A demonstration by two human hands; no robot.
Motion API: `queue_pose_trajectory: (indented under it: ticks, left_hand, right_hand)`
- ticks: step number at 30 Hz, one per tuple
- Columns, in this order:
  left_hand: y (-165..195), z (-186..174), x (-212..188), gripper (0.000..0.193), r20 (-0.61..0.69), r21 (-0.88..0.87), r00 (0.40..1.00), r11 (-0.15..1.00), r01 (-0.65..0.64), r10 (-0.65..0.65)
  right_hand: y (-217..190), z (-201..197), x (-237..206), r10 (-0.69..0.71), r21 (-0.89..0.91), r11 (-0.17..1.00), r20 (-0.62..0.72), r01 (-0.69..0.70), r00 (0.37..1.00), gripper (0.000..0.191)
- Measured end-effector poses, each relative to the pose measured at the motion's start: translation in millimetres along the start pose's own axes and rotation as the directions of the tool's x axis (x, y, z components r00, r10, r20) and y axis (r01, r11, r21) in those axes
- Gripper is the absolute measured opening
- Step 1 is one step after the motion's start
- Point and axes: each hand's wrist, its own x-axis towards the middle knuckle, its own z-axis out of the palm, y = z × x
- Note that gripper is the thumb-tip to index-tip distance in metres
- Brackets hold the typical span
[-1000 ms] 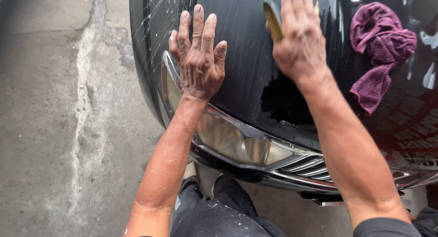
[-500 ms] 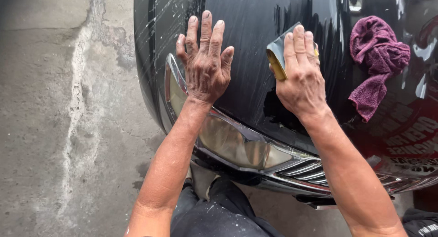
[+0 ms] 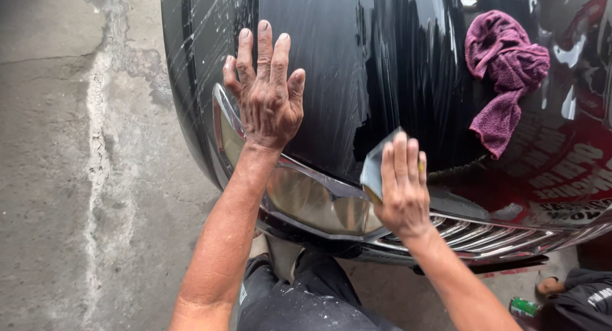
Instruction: The person rubs a white compound onto the hood of a black car using a yellow sponge and wipes it with a purple cloth. The person repeatedly applies and wipes the compound across the hood surface.
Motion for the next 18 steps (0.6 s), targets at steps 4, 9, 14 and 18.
queue_pose_trajectory:
  ticks: [4, 9, 14, 18]
  left_hand:
    - [3, -4, 2, 0.055, -0.006, 0.000, 1.000, 1.000, -0.013, 0.013]
    - [9, -10, 4, 0.055, -0.009, 0.032, 1.000, 0.999, -0.011, 0.012]
    - [12, -12, 3, 0.055, -0.001, 0.012, 1.000, 1.000, -0.022, 0.022]
    - [13, -11, 3, 0.056, 0.020, 0.013, 1.000, 1.000, -0.013, 0.012]
  right_hand:
    - [18, -15, 51, 0.076, 0.027, 0.997, 0.028, -0.077, 0.997, 0.066]
    - [59, -18, 179, 0.072, 0.055, 0.996, -0.048, -0.070, 0.996, 0.058]
    - [27, -28, 61, 0.070, 0.070, 0.996, -0.097, -0.063, 0.993, 0.063]
    - [6, -46, -13, 0.033, -0.019, 0.999, -0.069, -0.035, 0.997, 0.066]
